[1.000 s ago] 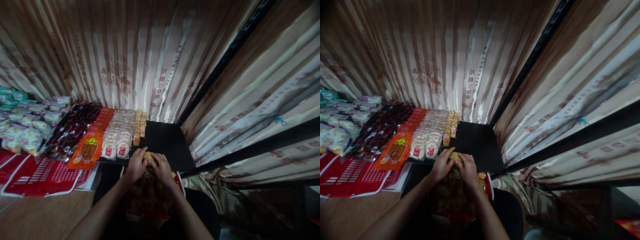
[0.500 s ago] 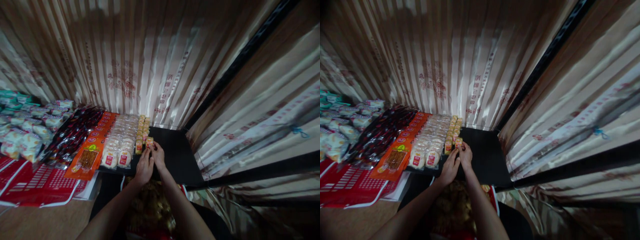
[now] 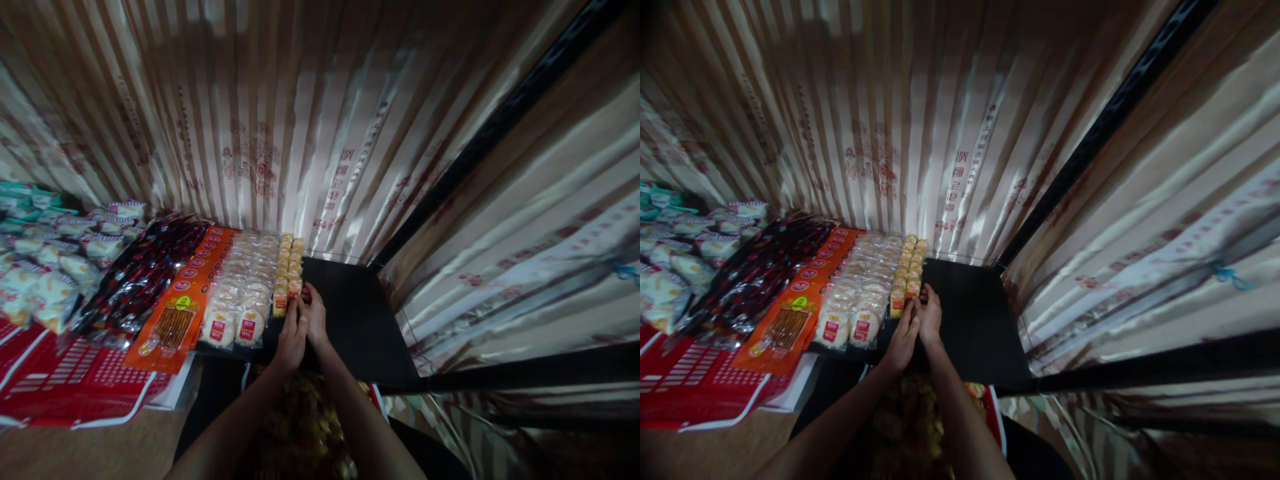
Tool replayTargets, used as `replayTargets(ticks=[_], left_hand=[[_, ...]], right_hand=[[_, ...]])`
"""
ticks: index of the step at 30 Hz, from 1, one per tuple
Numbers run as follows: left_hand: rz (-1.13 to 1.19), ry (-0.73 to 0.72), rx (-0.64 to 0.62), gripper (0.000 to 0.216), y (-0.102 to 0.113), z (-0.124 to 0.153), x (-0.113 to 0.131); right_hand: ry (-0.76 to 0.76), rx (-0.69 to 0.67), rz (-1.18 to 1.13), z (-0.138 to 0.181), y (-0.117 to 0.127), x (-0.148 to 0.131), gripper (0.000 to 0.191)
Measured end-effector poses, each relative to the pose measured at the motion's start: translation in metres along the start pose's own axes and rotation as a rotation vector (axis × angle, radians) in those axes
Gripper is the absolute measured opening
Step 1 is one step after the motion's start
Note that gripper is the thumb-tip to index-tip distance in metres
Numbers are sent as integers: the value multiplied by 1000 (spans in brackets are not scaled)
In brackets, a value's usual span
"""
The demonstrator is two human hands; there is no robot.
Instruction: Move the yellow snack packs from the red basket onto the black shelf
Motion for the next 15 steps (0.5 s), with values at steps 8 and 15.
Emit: replayTargets(ticks=[8, 15], left_hand=[[64, 15, 19, 51, -3, -5, -7], [10, 38, 9, 50, -1, -3, -4]], right_hand=[[63, -47, -24, 9, -1, -3, 27], [73, -69, 31, 10, -2, -4, 27]])
Point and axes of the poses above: each hand's wrist, its own z-axis away from the middle knuckle, its own y-axis out of the back of the hand, x = y × z, the point moved 2 cm from there along -z, towards the middle knuckle, and after that the axes turned 10 degrees about -z, right-handed, at the moved point
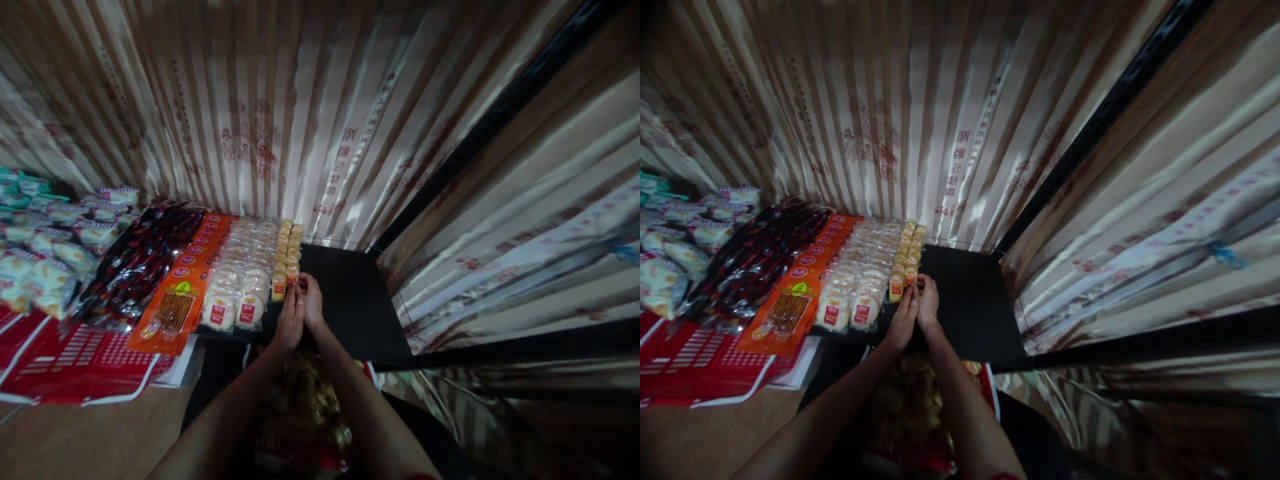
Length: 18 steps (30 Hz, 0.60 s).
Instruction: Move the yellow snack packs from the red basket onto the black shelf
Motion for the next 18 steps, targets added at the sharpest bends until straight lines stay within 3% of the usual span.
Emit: replayTargets(ticks=[6, 10, 14, 16, 18], left_hand=[[-108, -11, 71, 40, 11, 17, 8], [-167, -139, 106, 31, 9, 48, 6], [-250, -232, 21, 29, -2, 92, -12], [-296, -201, -88, 29, -11, 109, -27], [-366, -61, -146, 31, -18, 118, -45]], right_hand=[[-32, 90, 71, 24, 11, -7, 36], [-17, 114, 19, 58, 26, -11, 35], [-35, 137, -9, 107, 46, -10, 35], [-50, 82, 44, 133, 52, -5, 34], [-26, 38, 172, 153, 57, 3, 31]])
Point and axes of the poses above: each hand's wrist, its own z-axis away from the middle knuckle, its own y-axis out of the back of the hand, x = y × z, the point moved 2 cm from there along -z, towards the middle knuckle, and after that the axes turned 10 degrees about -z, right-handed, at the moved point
